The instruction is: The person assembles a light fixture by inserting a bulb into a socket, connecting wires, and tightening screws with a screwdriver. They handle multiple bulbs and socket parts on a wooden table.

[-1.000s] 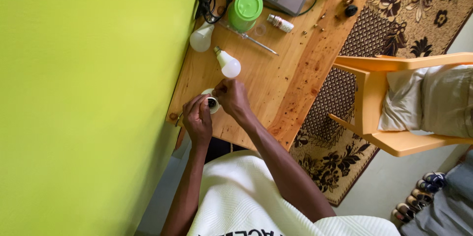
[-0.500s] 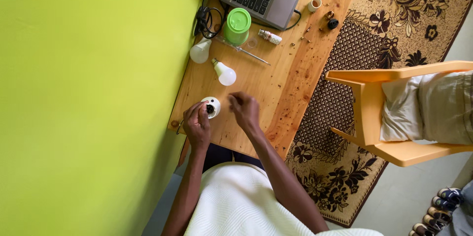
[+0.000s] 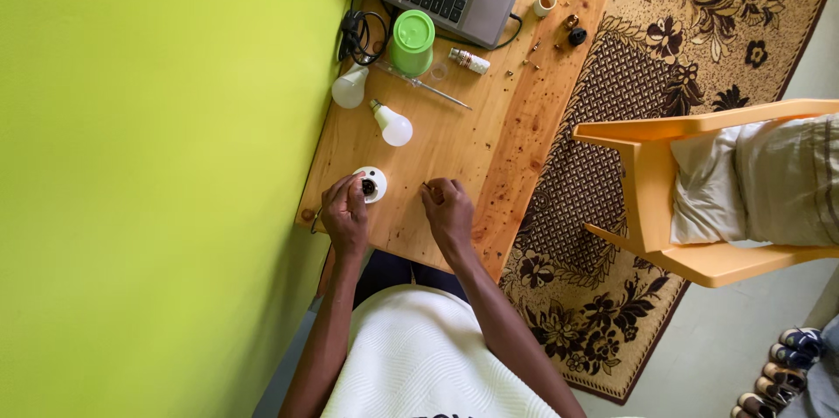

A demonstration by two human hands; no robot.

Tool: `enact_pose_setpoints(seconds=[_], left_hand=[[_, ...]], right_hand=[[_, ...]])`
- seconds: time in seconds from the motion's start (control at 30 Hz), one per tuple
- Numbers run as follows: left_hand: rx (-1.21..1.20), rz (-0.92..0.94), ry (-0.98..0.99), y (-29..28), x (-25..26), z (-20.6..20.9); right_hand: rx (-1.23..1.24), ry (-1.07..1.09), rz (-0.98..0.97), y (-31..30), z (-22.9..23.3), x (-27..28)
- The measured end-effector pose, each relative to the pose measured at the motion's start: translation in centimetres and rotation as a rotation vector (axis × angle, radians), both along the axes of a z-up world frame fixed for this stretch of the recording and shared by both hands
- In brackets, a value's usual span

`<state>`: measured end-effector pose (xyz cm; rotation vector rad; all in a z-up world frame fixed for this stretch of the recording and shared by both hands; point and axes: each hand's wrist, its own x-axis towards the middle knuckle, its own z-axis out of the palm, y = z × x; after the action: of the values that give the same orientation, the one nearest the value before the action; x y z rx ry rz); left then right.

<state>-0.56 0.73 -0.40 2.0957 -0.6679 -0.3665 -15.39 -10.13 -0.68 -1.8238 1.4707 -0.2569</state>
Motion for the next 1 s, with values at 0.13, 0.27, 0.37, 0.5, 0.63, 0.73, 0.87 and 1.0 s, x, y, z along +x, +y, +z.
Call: enact_pose_setpoints(seconds=[0.13, 0.27, 0.37, 0.5, 0.63, 0.73, 0.87, 1.0], left_hand=[[0.000, -0.002, 0.014, 0.2, 0.0, -0.3], [-0.011, -0.001, 0.000, 0.2, -0.1, -0.2], [-0.018, -0.006, -0.026, 0.0, -0.1, -0.1], [0.002, -0.003, 0.031, 0.1, 0.0, 0.2], [0.014, -0.046, 0.043, 0.2, 0.2, 0.2], [0.021, -0.070, 0.054, 0.2, 0.4, 0.4], [0.047, -0.074, 0.082, 0.4, 0.3, 0.7], [0.034, -0.080, 0.073, 0.4, 0.1, 0.7]], right_hand=[[0.050, -0.078, 0.033, -0.5, -0.5, 0.2], [0.234, -0.294, -0.060, 0.5, -0.9, 1.1], [0.433, -0.563, -0.188, 2.0, -2.2, 2.4], [0.511, -0.620, -0.192, 3.5, -4.8, 2.5], [0.139, -0.505, 0.028, 3.6, -6.7, 2.1], [0.065, -0.358, 0.176, 3.3, -5.3, 1.9], [0.065, -0.231, 0.323, 2.5, -2.2, 2.7], [0.082, -0.066, 0.404, 2.6, -2.2, 3.8]])
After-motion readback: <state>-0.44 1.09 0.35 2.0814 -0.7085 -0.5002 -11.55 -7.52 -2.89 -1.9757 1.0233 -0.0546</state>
